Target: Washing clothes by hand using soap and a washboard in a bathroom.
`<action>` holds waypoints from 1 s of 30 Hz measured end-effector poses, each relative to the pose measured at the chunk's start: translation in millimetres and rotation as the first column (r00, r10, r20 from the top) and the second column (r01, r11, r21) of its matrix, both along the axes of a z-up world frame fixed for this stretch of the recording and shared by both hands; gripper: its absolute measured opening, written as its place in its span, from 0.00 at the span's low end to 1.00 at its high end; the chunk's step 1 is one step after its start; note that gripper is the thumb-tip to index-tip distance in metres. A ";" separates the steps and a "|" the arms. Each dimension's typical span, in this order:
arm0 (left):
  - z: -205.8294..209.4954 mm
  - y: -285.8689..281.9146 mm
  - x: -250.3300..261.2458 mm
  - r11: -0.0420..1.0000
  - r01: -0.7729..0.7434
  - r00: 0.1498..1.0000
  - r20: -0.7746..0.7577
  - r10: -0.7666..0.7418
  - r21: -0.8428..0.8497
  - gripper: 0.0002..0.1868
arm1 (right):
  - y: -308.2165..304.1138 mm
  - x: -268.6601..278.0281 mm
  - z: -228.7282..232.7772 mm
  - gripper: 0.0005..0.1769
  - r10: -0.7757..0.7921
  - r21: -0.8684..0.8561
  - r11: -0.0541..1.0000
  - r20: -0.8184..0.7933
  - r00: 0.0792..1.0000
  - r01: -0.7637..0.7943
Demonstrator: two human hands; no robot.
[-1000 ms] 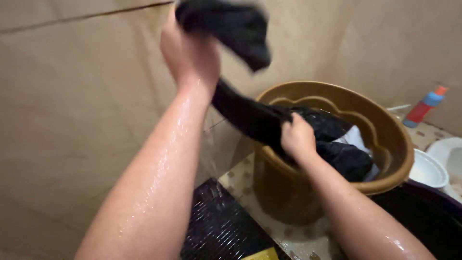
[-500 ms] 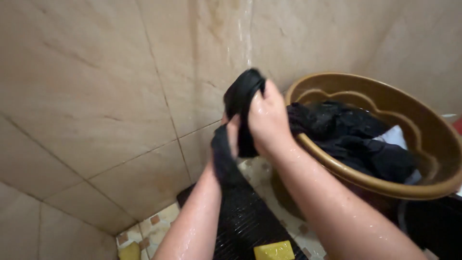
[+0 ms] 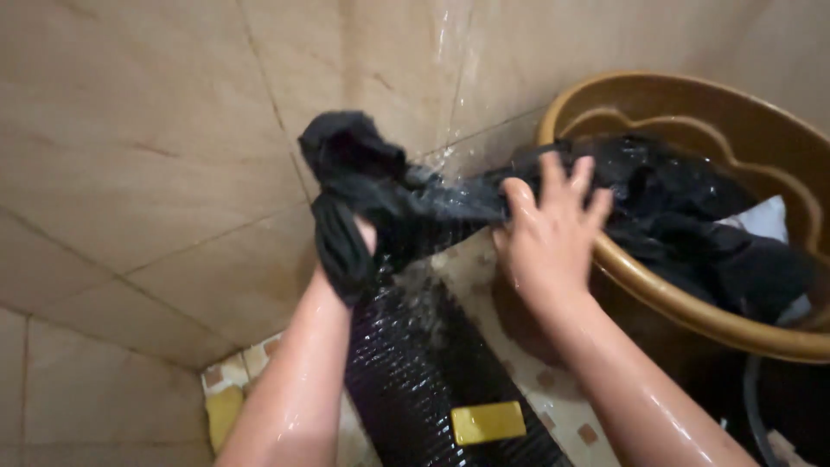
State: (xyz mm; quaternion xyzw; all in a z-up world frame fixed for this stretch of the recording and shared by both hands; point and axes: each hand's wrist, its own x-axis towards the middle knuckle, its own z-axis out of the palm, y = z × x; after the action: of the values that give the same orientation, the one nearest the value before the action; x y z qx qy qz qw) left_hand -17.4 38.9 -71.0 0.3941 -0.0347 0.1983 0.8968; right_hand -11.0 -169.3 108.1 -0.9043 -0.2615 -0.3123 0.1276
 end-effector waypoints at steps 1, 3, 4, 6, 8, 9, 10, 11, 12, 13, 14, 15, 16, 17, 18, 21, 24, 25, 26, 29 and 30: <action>8.7 15.2 10.3 1.000 -0.004 1.000 0.025 0.004 0.014 0.14 | 12.7 8.8 1.2 0.34 0.004 0.014 1.000 0.025 1.000 -0.004; 26.4 43.5 24.5 0.980 -0.133 0.991 0.024 0.131 0.146 0.12 | 36.4 24.8 3.8 0.22 0.093 0.214 0.974 -0.049 0.995 -0.080; 33.1 54.1 30.3 0.976 -0.149 0.989 0.041 0.144 0.157 0.12 | 50.8 29.0 10.2 0.22 0.107 0.226 0.969 -0.032 0.994 -0.097; 12.4 53.6 10.7 0.935 -0.253 0.962 -0.036 0.270 0.249 0.12 | 66.3 14.7 -0.6 0.17 0.305 0.448 0.846 0.040 0.952 -0.290; 31.3 23.7 -25.7 0.735 -0.376 0.853 -0.098 0.512 0.564 0.14 | 70.2 -10.7 -12.9 0.17 0.387 0.461 0.811 0.040 0.921 -0.361; 51.0 15.4 -30.6 0.415 -0.384 0.715 -0.019 0.698 0.825 0.15 | 75.1 -16.0 -12.4 0.17 0.443 0.490 0.760 0.092 0.892 -0.428; 51.5 13.8 -30.7 0.416 -0.377 0.723 -0.019 0.691 0.827 0.15 | 74.2 -21.9 -12.0 0.17 0.433 0.494 0.763 0.090 0.897 -0.418; 52.7 12.8 -29.3 0.558 -0.379 0.787 -0.060 0.614 0.739 0.17 | 74.2 -26.3 -10.8 0.15 0.461 0.485 0.757 0.080 0.884 -0.439; 53.5 11.9 -28.2 0.685 -0.361 0.846 -0.088 0.527 0.632 0.18 | 74.4 -31.0 -10.0 0.14 0.489 0.476 0.750 0.069 0.869 -0.460; 48.8 10.4 -33.9 0.684 -0.364 0.841 -0.094 0.533 0.632 0.18 | 77.1 -36.7 -12.1 0.14 0.496 0.476 0.748 0.063 0.866 -0.463; 43.8 8.9 -39.4 0.840 -0.313 0.908 -0.120 0.401 0.443 0.21 | 79.8 -42.2 -14.6 0.12 0.537 0.477 0.723 0.067 0.841 -0.499; 37.6 5.9 -45.3 0.948 -0.220 0.960 -0.120 0.252 0.232 0.23 | 80.9 -48.6 -18.1 0.11 0.568 0.481 0.703 0.064 0.821 -0.524; 32.9 2.2 -51.2 0.949 -0.215 0.959 -0.133 0.250 0.231 0.23 | 81.9 -54.5 -27.2 0.11 0.566 0.485 0.706 0.052 0.823 -0.516; 30.8 -1.5 -53.1 0.995 -0.096 0.991 -0.090 0.097 0.012 0.26 | 82.2 -58.2 -34.5 0.11 0.625 0.498 0.671 0.019 0.780 -0.550; 29.2 -5.6 -55.0 0.979 0.042 0.999 -0.016 -0.046 -0.201 0.29 | 82.2 -62.0 -41.2 0.12 0.681 0.513 0.633 -0.012 0.732 -0.580; 45.8 -17.5 -62.0 0.865 0.120 0.942 -0.220 -0.254 -0.488 0.41 | 79.9 -48.1 -59.0 0.11 0.742 0.574 0.587 -0.098 0.664 -0.571; -15.3 -18.3 -54.9 0.933 0.066 0.908 -0.366 -0.202 -0.353 0.26 | 71.7 -44.8 -70.9 0.10 0.754 0.675 0.585 -0.248 0.608 -0.450; -21.2 -19.5 -62.4 0.934 0.058 0.909 -0.367 -0.195 -0.352 0.26 | 69.3 -43.9 -76.5 0.10 0.759 0.676 0.581 -0.248 0.602 -0.454; -26.0 -21.4 -69.3 0.937 0.026 0.893 -0.414 -0.179 -0.350 0.22 | 66.4 -42.5 -80.8 0.10 0.771 0.695 0.586 -0.318 0.552 -0.417; -47.6 -19.9 -70.3 0.928 0.047 0.880 -0.424 -0.214 -0.371 0.19 | 50.2 -38.9 -93.6 0.13 0.772 0.691 0.604 -0.385 0.506 -0.396; -57.9 -19.7 -72.7 0.912 0.071 0.881 -0.403 -0.247 -0.404 0.19 | 42.9 -41.6 -99.4 0.15 0.773 0.674 0.613 -0.403 0.490 -0.413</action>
State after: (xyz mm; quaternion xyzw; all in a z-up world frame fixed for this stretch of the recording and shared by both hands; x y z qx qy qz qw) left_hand -90.1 19.2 -128.9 0.2447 0.1774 0.0302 0.9528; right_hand -52.6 -126.4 8.7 -0.7304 -0.4164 0.0426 0.5398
